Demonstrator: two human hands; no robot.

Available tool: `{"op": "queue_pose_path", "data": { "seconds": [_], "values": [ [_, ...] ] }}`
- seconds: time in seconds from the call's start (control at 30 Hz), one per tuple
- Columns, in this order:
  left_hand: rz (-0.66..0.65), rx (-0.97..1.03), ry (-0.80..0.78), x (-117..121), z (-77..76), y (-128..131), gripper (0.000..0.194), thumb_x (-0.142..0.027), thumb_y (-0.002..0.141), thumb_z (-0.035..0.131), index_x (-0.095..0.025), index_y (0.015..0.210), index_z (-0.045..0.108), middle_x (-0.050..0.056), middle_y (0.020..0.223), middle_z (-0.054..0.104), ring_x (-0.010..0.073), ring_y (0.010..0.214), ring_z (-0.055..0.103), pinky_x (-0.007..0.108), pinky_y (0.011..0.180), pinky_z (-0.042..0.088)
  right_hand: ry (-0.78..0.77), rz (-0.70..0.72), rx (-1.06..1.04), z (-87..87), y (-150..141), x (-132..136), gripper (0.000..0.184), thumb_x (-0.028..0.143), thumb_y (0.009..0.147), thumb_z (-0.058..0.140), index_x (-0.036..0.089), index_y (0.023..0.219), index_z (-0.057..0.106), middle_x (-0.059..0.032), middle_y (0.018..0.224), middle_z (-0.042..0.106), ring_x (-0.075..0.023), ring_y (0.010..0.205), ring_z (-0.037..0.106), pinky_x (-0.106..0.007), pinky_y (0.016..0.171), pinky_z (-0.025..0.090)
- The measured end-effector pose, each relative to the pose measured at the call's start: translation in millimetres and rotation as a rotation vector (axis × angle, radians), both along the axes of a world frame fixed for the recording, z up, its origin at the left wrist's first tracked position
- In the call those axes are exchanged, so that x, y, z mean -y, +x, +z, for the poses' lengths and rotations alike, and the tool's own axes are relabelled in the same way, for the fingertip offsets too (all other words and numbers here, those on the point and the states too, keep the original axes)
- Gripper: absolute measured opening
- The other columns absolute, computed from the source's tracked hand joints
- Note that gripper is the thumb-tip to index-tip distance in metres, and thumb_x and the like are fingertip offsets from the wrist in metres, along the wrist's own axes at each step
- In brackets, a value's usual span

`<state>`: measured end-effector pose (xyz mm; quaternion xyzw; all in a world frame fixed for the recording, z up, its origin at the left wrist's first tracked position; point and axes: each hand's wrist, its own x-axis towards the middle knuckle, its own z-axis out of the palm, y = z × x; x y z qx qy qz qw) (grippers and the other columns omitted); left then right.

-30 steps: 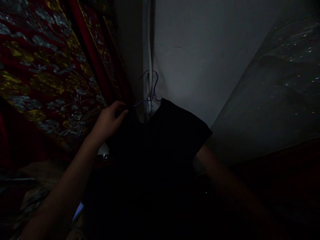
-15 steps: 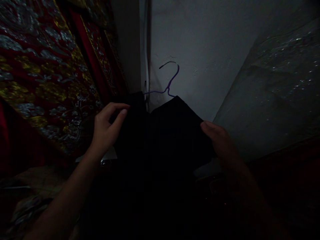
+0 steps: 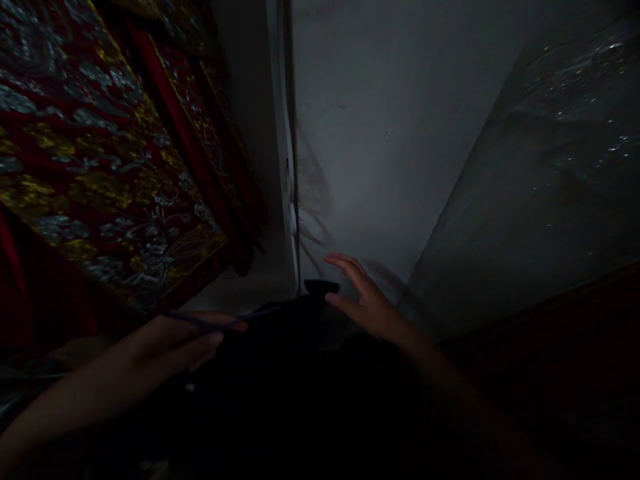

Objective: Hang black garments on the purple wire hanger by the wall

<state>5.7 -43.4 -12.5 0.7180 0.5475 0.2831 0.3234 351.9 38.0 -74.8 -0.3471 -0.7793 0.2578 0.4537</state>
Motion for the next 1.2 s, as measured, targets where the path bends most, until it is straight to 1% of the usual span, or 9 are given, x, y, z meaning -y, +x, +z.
{"op": "queue_pose_path", "data": {
  "seconds": [0.07, 0.13, 0.23, 0.37, 0.53, 0.67, 0.83, 1.03, 1.2],
  "values": [
    [0.059, -0.056, 0.076, -4, 5.1, -7, 0.037, -0.062, 0.08, 0.067, -0.032, 0.096, 0.081, 0.006, 0.077, 0.075, 0.0242, 0.065, 0.067, 0.032, 0.053, 0.054, -0.077, 0.07, 0.038, -11.3, 0, -9, 0.038, 0.047, 0.091, 0.066, 0.025, 0.122, 0.066, -0.0101, 0.13, 0.064, -0.0266, 0.126, 0.057, -0.041, 0.107, 0.047],
    [0.106, -0.044, 0.164, -16, 8.7, -5, 0.038, -0.062, 0.079, 0.068, -0.027, 0.09, 0.08, 0.005, 0.073, 0.073, 0.0232, 0.063, 0.066, 0.031, 0.054, 0.054, -0.288, 0.177, 0.025, -18.5, -2, -11, 0.038, 0.057, 0.092, 0.06, 0.02, 0.093, 0.072, -0.0058, 0.093, 0.072, -0.0216, 0.09, 0.068, -0.033, 0.081, 0.055],
    [0.213, 0.076, 0.439, -41, 6.8, 4, 0.036, -0.055, 0.081, 0.071, -0.024, 0.098, 0.076, 0.005, 0.088, 0.076, 0.0231, 0.077, 0.07, 0.033, 0.072, 0.058, -0.443, 0.076, -0.213, -15.2, -2, -20, 0.049, 0.066, 0.085, 0.065, 0.019, 0.077, 0.07, -0.0004, 0.068, 0.066, -0.0153, 0.062, 0.06, -0.026, 0.058, 0.047],
    [0.384, 0.06, 0.905, -63, -4.0, 15, 0.032, -0.039, 0.087, 0.072, -0.023, 0.114, 0.071, 0.007, 0.112, 0.072, 0.0239, 0.104, 0.068, 0.037, 0.096, 0.053, -0.264, -0.238, -0.593, 19.2, 0, -53, 0.052, 0.067, 0.065, 0.081, 0.02, 0.085, 0.073, -0.0006, 0.076, 0.073, -0.0185, 0.076, 0.068, -0.028, 0.072, 0.053],
    [0.505, 0.043, 1.222, -69, -22.5, 28, 0.009, -0.025, 0.089, 0.07, -0.02, 0.096, 0.072, 0.005, 0.095, 0.069, 0.0199, 0.092, 0.064, 0.033, 0.086, 0.05, -0.147, -0.275, -0.848, 53.2, 7, -83, 0.05, 0.063, 0.065, 0.083, 0.02, 0.086, 0.07, -0.0023, 0.081, 0.075, -0.0238, 0.09, 0.073, -0.035, 0.083, 0.059],
    [0.43, 0.108, 1.061, -73, -55.1, 61, 0.008, -0.026, 0.089, 0.07, -0.019, 0.089, 0.065, 0.0, 0.083, 0.063, 0.0154, 0.076, 0.059, 0.028, 0.073, 0.047, -0.185, -0.347, -0.985, 32.5, 18, -67, 0.047, 0.059, 0.069, 0.083, 0.02, 0.092, 0.07, -0.0047, 0.087, 0.076, -0.0256, 0.096, 0.074, -0.038, 0.087, 0.06],
    [0.592, 0.3, 0.836, -96, -117.2, 115, 0.059, -0.035, 0.066, 0.088, -0.021, 0.111, 0.052, 0.004, 0.103, 0.056, 0.0204, 0.091, 0.058, 0.032, 0.079, 0.05, -0.263, -0.374, -0.968, -4.8, 23, -54, 0.047, 0.059, 0.078, 0.076, 0.02, 0.103, 0.071, -0.0086, 0.104, 0.077, -0.0266, 0.106, 0.072, -0.041, 0.091, 0.06],
    [0.589, 0.479, 0.638, -118, -174.7, 124, 0.024, -0.015, 0.076, 0.062, -0.021, 0.099, 0.059, 0.004, 0.096, 0.063, 0.0227, 0.097, 0.064, 0.037, 0.092, 0.051, -0.054, -0.556, -0.854, -21.2, 31, -85, 0.044, 0.056, 0.08, 0.071, 0.018, 0.102, 0.069, -0.009, 0.11, 0.074, -0.0257, 0.112, 0.067, -0.045, 0.104, 0.05],
    [0.67, 0.685, 0.366, -98, -194.4, 122, 0.04, -0.021, 0.07, 0.066, -0.016, 0.11, 0.068, 0.012, 0.115, 0.071, 0.0306, 0.117, 0.065, 0.046, 0.106, 0.05, 0.112, -0.86, -0.714, -83.2, -2, -40, 0.044, 0.047, 0.08, 0.07, 0.019, 0.113, 0.063, -0.0117, 0.124, 0.065, -0.0254, 0.119, 0.059, -0.043, 0.106, 0.045]
  ]
}}
